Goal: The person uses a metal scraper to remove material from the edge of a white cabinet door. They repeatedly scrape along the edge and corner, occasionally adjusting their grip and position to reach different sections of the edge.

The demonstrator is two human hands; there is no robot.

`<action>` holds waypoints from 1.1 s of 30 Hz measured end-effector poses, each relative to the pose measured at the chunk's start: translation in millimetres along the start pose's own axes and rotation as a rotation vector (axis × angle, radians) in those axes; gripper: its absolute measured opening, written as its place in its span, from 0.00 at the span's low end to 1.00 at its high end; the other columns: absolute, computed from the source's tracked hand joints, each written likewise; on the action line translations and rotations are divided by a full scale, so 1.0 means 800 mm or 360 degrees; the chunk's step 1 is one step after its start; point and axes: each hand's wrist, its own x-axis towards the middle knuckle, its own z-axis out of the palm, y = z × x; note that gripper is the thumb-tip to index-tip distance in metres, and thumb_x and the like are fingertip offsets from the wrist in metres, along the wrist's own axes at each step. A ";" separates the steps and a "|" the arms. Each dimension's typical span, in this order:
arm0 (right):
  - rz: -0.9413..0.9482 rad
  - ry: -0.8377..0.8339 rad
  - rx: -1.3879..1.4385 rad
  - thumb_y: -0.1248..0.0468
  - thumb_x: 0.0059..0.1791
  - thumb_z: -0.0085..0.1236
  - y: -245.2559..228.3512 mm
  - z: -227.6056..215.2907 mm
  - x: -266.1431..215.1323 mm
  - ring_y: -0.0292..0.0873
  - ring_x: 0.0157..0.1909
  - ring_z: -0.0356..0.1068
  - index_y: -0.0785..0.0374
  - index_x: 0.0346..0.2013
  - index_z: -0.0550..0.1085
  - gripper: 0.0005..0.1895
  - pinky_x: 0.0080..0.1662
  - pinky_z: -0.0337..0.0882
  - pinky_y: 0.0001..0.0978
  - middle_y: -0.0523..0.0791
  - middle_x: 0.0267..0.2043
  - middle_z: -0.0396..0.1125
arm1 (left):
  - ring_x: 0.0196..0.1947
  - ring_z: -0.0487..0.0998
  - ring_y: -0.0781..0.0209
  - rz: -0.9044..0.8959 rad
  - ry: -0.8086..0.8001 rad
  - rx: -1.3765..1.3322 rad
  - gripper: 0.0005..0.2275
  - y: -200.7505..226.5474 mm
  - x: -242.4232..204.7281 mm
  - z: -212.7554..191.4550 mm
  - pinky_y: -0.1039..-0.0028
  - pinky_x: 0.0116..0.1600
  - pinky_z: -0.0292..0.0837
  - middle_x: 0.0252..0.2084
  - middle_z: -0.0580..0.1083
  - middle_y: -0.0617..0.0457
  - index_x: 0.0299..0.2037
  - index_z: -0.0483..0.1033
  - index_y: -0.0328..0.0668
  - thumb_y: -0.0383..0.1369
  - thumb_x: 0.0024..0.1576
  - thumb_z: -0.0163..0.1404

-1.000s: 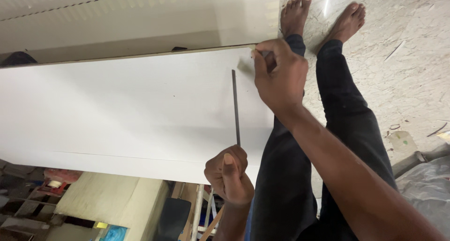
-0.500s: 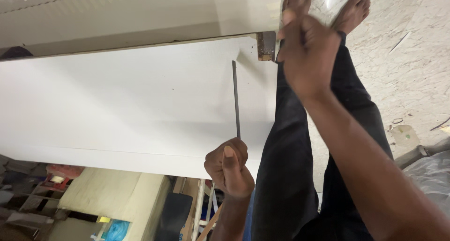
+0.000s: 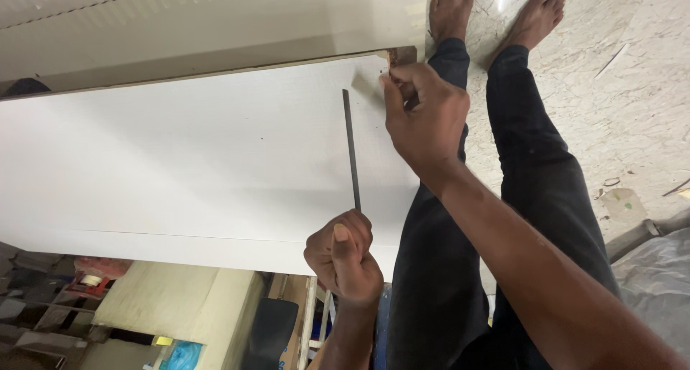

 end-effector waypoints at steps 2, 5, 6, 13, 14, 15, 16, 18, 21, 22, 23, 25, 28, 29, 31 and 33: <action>0.0041 -0.0029 0.0060 0.71 0.51 0.66 0.001 -0.001 0.004 0.35 0.25 0.73 0.65 0.33 0.76 0.05 0.30 0.68 0.25 0.43 0.25 0.73 | 0.14 0.50 0.71 -0.0020 0.0000 -0.0011 0.21 -0.001 0.000 0.000 0.77 0.22 0.40 0.13 0.56 0.57 0.17 0.55 0.44 0.31 0.66 0.42; 0.0042 -0.0081 0.0170 0.72 0.52 0.64 -0.001 0.001 0.011 0.33 0.26 0.74 0.66 0.34 0.75 0.05 0.31 0.70 0.25 0.44 0.27 0.73 | 0.14 0.50 0.71 -0.0015 0.0003 0.0013 0.21 -0.001 -0.001 0.003 0.76 0.22 0.41 0.13 0.56 0.57 0.17 0.55 0.44 0.31 0.66 0.42; 0.0007 -0.0097 0.0185 0.73 0.52 0.63 -0.001 0.002 0.012 0.33 0.27 0.74 0.66 0.35 0.74 0.04 0.31 0.70 0.25 0.44 0.27 0.73 | 0.14 0.50 0.71 -0.0009 0.0005 0.0027 0.21 0.000 -0.001 0.004 0.76 0.22 0.41 0.13 0.56 0.57 0.17 0.55 0.43 0.31 0.66 0.42; 0.0408 0.0147 0.0794 0.61 0.63 0.43 0.000 -0.018 0.009 0.32 0.24 0.66 0.65 0.35 0.70 0.15 0.28 0.65 0.24 0.40 0.29 0.66 | 0.13 0.51 0.71 0.0071 -0.0173 0.0283 0.23 0.013 0.006 0.006 0.76 0.22 0.40 0.12 0.55 0.59 0.15 0.54 0.46 0.34 0.67 0.41; 0.0406 0.0145 0.0727 0.58 0.64 0.41 0.001 -0.024 0.005 0.32 0.24 0.66 0.65 0.35 0.69 0.17 0.28 0.64 0.24 0.41 0.27 0.65 | 0.13 0.51 0.71 0.0095 -0.0267 0.0328 0.23 0.015 0.009 0.005 0.75 0.22 0.40 0.12 0.55 0.59 0.15 0.54 0.46 0.34 0.67 0.41; 0.0403 0.0144 0.0658 0.56 0.64 0.39 0.004 -0.031 0.002 0.33 0.24 0.66 0.65 0.36 0.69 0.20 0.28 0.64 0.24 0.42 0.25 0.65 | 0.13 0.51 0.70 0.0118 -0.0361 0.0371 0.23 0.017 0.011 0.006 0.75 0.23 0.40 0.13 0.55 0.59 0.15 0.54 0.45 0.34 0.67 0.41; 0.0400 0.0143 0.0589 0.53 0.65 0.37 0.007 -0.037 -0.001 0.33 0.24 0.66 0.65 0.36 0.69 0.22 0.28 0.63 0.24 0.43 0.23 0.65 | 0.13 0.51 0.70 0.0122 -0.0388 0.0363 0.24 0.018 0.014 0.008 0.75 0.23 0.40 0.12 0.55 0.59 0.15 0.53 0.46 0.34 0.67 0.41; 0.0364 0.0151 0.0604 0.53 0.66 0.37 0.016 -0.042 0.000 0.33 0.25 0.66 0.65 0.37 0.69 0.22 0.30 0.64 0.24 0.43 0.24 0.66 | 0.13 0.50 0.70 0.0145 -0.0446 0.0342 0.24 0.016 0.021 0.014 0.75 0.22 0.40 0.12 0.54 0.59 0.14 0.52 0.46 0.34 0.67 0.41; 0.0319 0.0222 0.0553 0.55 0.66 0.37 0.030 -0.041 0.000 0.34 0.29 0.69 0.65 0.39 0.69 0.20 0.34 0.67 0.24 0.44 0.29 0.69 | 0.14 0.50 0.70 0.0117 -0.0411 0.0336 0.23 0.012 0.028 0.024 0.74 0.24 0.39 0.13 0.54 0.58 0.15 0.53 0.44 0.34 0.67 0.41; 0.0301 0.0257 0.0520 0.56 0.67 0.38 0.035 -0.040 0.001 0.34 0.32 0.70 0.65 0.40 0.69 0.19 0.36 0.67 0.25 0.44 0.31 0.70 | 0.13 0.50 0.70 0.0081 -0.0377 0.0310 0.23 0.010 0.029 0.028 0.74 0.24 0.39 0.13 0.55 0.58 0.15 0.53 0.44 0.34 0.66 0.41; 0.0299 0.0288 0.0506 0.57 0.67 0.38 0.040 -0.040 0.002 0.34 0.34 0.71 0.65 0.40 0.69 0.19 0.37 0.68 0.25 0.44 0.33 0.71 | 0.13 0.50 0.70 0.0048 -0.0342 0.0284 0.23 0.007 0.030 0.032 0.75 0.23 0.39 0.12 0.55 0.58 0.15 0.53 0.44 0.33 0.66 0.41; 0.0299 0.0347 0.0480 0.59 0.67 0.38 0.045 -0.039 0.002 0.34 0.38 0.73 0.65 0.42 0.70 0.17 0.41 0.70 0.26 0.44 0.37 0.73 | 0.12 0.51 0.70 0.0048 -0.0297 0.0279 0.23 0.003 0.029 0.037 0.75 0.23 0.40 0.12 0.56 0.58 0.15 0.53 0.43 0.33 0.66 0.41; 0.0142 0.0454 0.0520 0.61 0.68 0.38 0.046 -0.043 0.004 0.34 0.36 0.68 0.68 0.40 0.71 0.19 0.43 0.70 0.26 0.46 0.36 0.71 | 0.13 0.53 0.70 0.0156 -0.0280 0.0307 0.23 -0.004 0.027 0.041 0.75 0.23 0.41 0.12 0.56 0.58 0.14 0.53 0.44 0.34 0.66 0.41; 0.0056 0.0441 0.0493 0.62 0.69 0.38 0.045 -0.046 0.004 0.34 0.36 0.67 0.68 0.40 0.71 0.19 0.42 0.68 0.26 0.46 0.38 0.71 | 0.12 0.53 0.70 0.0190 -0.0276 0.0299 0.23 -0.006 0.025 0.042 0.75 0.22 0.42 0.11 0.55 0.58 0.14 0.53 0.44 0.34 0.65 0.42; -0.0103 0.0405 0.0447 0.62 0.69 0.37 0.040 -0.050 0.007 0.33 0.37 0.64 0.69 0.42 0.70 0.18 0.42 0.66 0.25 0.46 0.40 0.71 | 0.12 0.52 0.70 0.0157 -0.0252 0.0300 0.23 -0.009 0.023 0.043 0.75 0.22 0.42 0.11 0.55 0.58 0.14 0.54 0.43 0.33 0.65 0.42; -0.0235 0.0356 0.0426 0.63 0.69 0.37 0.032 -0.051 0.012 0.33 0.37 0.64 0.69 0.43 0.70 0.17 0.40 0.63 0.24 0.46 0.42 0.70 | 0.13 0.52 0.70 0.0026 -0.0206 0.0322 0.22 -0.010 0.021 0.042 0.75 0.23 0.40 0.12 0.56 0.57 0.14 0.55 0.42 0.32 0.64 0.41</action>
